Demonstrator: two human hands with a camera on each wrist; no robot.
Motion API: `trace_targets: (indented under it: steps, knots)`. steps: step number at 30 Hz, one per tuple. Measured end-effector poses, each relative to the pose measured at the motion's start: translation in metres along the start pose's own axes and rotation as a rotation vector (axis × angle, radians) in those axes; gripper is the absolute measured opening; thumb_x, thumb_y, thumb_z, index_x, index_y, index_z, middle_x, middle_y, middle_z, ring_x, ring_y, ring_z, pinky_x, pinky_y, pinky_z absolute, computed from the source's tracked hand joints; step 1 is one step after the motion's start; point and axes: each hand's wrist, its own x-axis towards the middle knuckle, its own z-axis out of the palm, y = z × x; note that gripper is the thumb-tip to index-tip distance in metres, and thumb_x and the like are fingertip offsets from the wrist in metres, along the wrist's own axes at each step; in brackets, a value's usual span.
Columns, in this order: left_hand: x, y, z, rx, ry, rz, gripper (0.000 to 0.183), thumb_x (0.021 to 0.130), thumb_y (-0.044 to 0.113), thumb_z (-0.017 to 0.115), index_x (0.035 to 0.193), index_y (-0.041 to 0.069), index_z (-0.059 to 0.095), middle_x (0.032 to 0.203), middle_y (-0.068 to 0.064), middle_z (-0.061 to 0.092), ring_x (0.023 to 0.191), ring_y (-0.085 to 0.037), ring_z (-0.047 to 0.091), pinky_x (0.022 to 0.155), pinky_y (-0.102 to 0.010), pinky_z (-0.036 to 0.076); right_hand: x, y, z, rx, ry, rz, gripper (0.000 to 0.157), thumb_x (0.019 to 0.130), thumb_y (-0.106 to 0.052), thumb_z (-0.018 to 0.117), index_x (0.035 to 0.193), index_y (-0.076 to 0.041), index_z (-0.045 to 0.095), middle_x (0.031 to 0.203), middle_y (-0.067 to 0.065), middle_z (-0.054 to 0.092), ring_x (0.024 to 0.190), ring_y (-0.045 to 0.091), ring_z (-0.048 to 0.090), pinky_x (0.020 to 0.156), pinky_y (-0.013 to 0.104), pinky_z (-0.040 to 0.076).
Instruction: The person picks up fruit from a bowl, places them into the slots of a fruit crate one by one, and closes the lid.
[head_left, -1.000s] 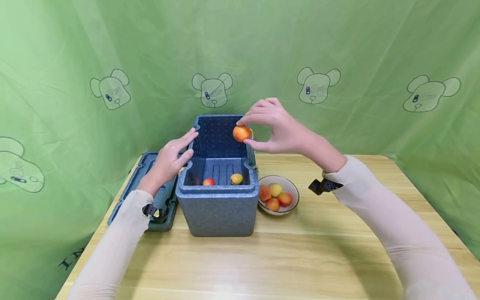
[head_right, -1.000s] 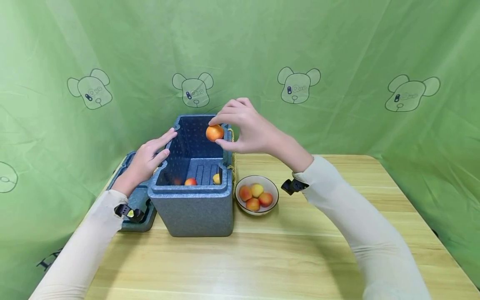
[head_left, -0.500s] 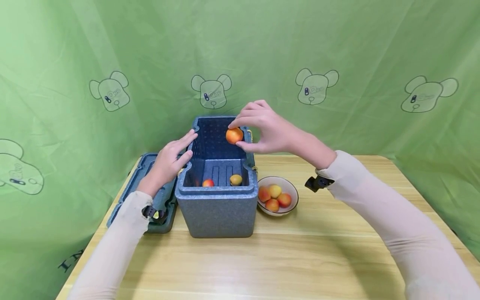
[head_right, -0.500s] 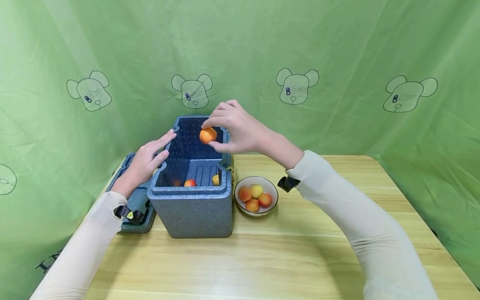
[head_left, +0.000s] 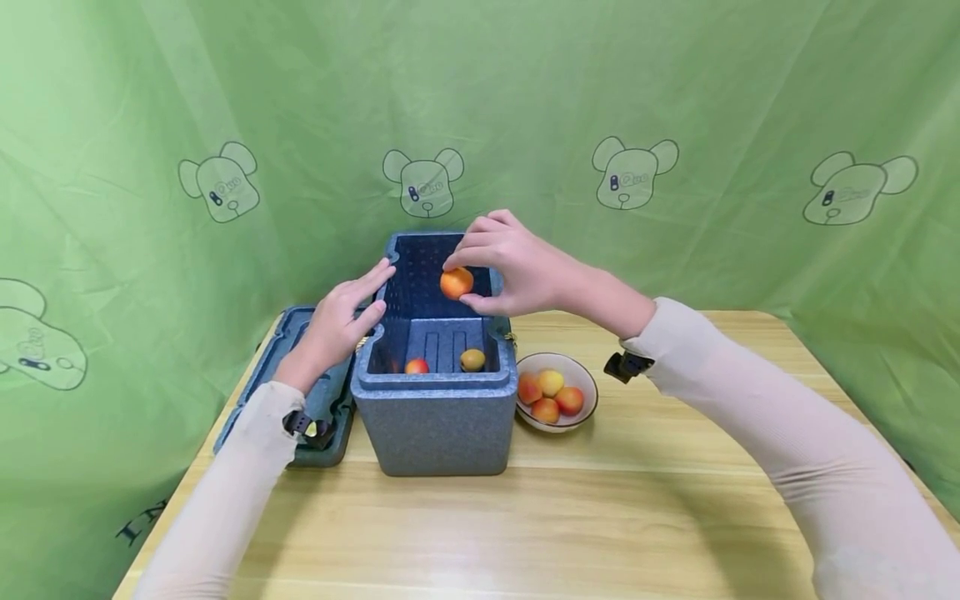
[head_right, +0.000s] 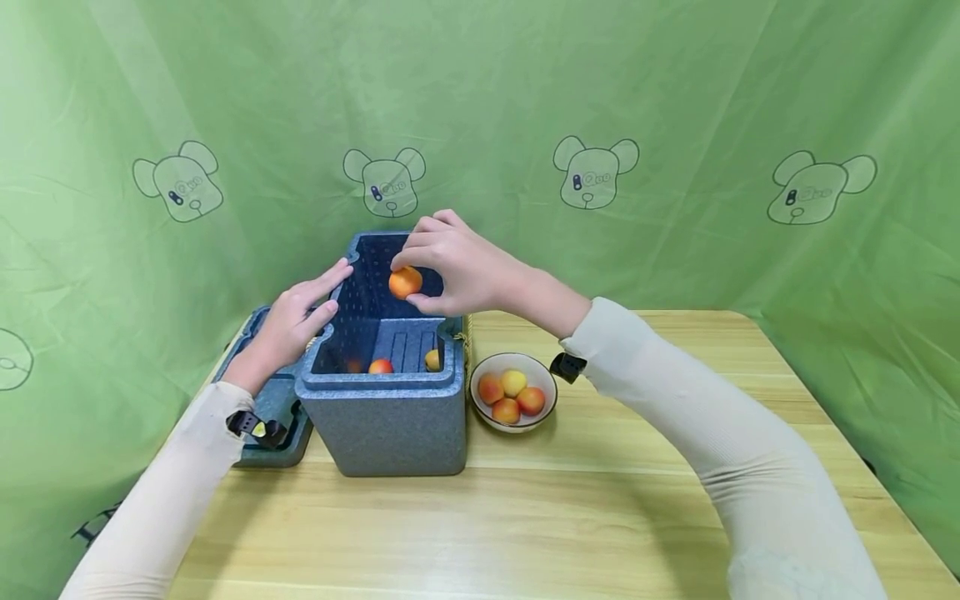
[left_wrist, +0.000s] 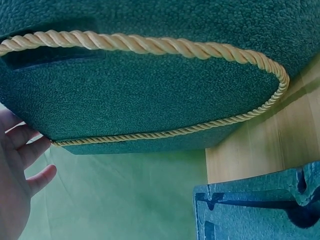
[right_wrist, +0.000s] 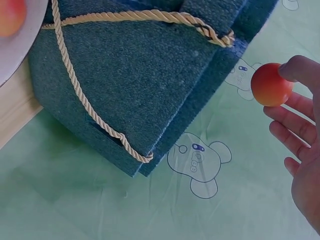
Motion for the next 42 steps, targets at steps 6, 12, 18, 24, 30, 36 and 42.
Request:
trace_targets:
  steps: [6, 12, 18, 24, 30, 36, 42]
  knots:
    - [-0.001, -0.003, -0.001, 0.011, -0.008, -0.006, 0.057, 0.107, 0.039, 0.041, 0.160, 0.020, 0.035, 0.168, -0.004, 0.030, 0.150, -0.035, 0.037, 0.121, -0.060, 0.028, 0.002, 0.000, 0.007, -0.010, -0.034, -0.004, 0.033, 0.083, -0.024, 0.080, 0.110, -0.005, 0.076, 0.106, 0.007, 0.076, 0.103, 0.028, 0.059, 0.099, 0.049, 0.040]
    - [0.000, -0.002, -0.001, 0.015, -0.011, 0.002, 0.057, 0.108, 0.040, 0.041, 0.160, 0.019, 0.036, 0.167, -0.004, 0.030, 0.150, -0.034, 0.039, 0.121, -0.058, 0.030, 0.003, 0.002, 0.013, -0.022, -0.055, -0.002, 0.033, 0.082, -0.023, 0.080, 0.110, -0.005, 0.076, 0.105, 0.007, 0.076, 0.102, 0.028, 0.059, 0.098, 0.049, 0.040]
    - [0.001, -0.001, -0.002, 0.019, -0.016, -0.005, 0.057, 0.107, 0.040, 0.041, 0.160, 0.018, 0.036, 0.167, -0.004, 0.030, 0.150, -0.034, 0.038, 0.121, -0.058, 0.030, 0.002, 0.005, 0.018, -0.057, -0.086, -0.007, 0.033, 0.083, -0.025, 0.079, 0.110, -0.007, 0.075, 0.105, 0.007, 0.075, 0.104, 0.028, 0.060, 0.098, 0.050, 0.039]
    - [0.001, -0.001, -0.001, 0.015, -0.015, -0.009, 0.056, 0.107, 0.035, 0.043, 0.160, 0.018, 0.036, 0.167, -0.005, 0.030, 0.150, -0.035, 0.038, 0.121, -0.059, 0.029, 0.000, 0.005, 0.021, -0.077, -0.072, -0.012, 0.036, 0.081, -0.026, 0.082, 0.111, -0.007, 0.076, 0.105, 0.006, 0.074, 0.104, 0.027, 0.060, 0.098, 0.050, 0.039]
    - [0.001, -0.002, -0.001, 0.015, -0.011, -0.012, 0.056, 0.106, 0.028, 0.045, 0.160, 0.017, 0.036, 0.168, -0.005, 0.030, 0.150, -0.036, 0.037, 0.121, -0.060, 0.029, -0.001, 0.006, 0.019, -0.087, -0.065, -0.008, 0.037, 0.081, -0.028, 0.082, 0.111, -0.007, 0.076, 0.105, 0.007, 0.075, 0.104, 0.028, 0.060, 0.098, 0.050, 0.039]
    - [0.000, -0.001, -0.001, 0.009, -0.011, -0.017, 0.057, 0.107, 0.037, 0.041, 0.160, 0.018, 0.036, 0.168, -0.004, 0.029, 0.151, -0.035, 0.037, 0.121, -0.059, 0.028, -0.005, 0.006, 0.015, -0.091, -0.070, 0.010, 0.038, 0.083, -0.030, 0.079, 0.113, -0.007, 0.075, 0.106, 0.008, 0.075, 0.104, 0.029, 0.060, 0.098, 0.050, 0.040]
    - [0.000, -0.001, -0.001, 0.004, -0.010, -0.017, 0.056, 0.107, 0.034, 0.042, 0.160, 0.018, 0.036, 0.167, -0.005, 0.030, 0.151, -0.035, 0.037, 0.121, -0.059, 0.028, -0.016, 0.010, 0.011, -0.080, -0.032, 0.022, 0.037, 0.083, -0.028, 0.079, 0.113, -0.007, 0.075, 0.105, 0.008, 0.074, 0.103, 0.029, 0.060, 0.098, 0.050, 0.040]
